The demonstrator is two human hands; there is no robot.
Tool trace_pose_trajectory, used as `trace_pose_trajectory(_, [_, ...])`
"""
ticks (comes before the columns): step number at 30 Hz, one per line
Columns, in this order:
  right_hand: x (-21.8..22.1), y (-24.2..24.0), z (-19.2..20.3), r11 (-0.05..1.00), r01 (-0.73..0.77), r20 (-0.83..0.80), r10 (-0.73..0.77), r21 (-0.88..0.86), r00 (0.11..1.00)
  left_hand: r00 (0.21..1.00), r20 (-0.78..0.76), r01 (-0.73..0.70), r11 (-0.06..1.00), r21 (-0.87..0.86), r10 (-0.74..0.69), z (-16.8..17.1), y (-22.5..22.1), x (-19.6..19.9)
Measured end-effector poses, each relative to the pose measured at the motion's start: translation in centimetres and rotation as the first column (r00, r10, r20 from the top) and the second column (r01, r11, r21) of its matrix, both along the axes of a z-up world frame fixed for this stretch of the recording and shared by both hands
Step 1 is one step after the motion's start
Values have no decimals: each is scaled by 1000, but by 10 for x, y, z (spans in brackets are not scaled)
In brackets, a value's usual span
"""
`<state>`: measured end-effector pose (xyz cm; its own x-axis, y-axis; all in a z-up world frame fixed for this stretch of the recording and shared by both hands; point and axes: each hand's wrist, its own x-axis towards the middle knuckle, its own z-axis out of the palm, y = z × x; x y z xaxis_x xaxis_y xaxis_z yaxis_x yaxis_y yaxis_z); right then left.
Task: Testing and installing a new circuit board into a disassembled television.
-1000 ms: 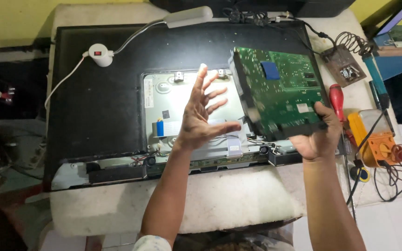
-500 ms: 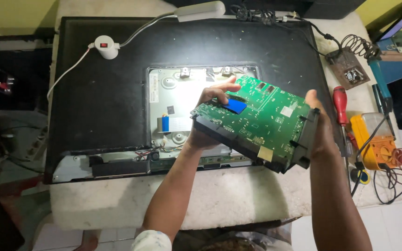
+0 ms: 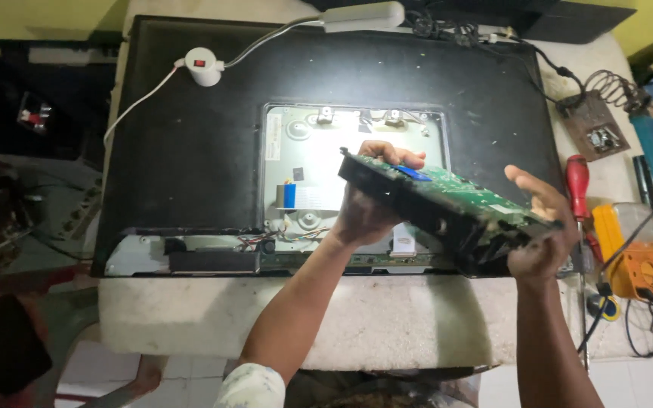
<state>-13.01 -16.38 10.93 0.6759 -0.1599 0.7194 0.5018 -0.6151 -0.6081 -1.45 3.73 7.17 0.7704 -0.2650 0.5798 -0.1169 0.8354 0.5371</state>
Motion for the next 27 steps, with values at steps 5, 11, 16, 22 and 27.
trace_pose_trajectory(5, [1,-40,-53,992,11,312,29,-128,950,992,-53,-98,954,284,118,11,13,-2])
trace_pose_trajectory(11, [1,-41,-63,998,45,227,-35,-40,973,991,-101,-56,956,287,88,15,19,-1])
trace_pose_trajectory(16, [7,-4,-17,998,67,161,-66,3,985,962,192,-235,947,218,195,12,13,-2])
trace_pose_trajectory(22, [2,-28,-41,958,14,107,-47,286,993,977,184,-161,941,298,109,25,17,-8])
trace_pose_trajectory(27, [9,-24,-20,900,22,-103,26,434,994,901,271,-416,853,316,339,13,2,2])
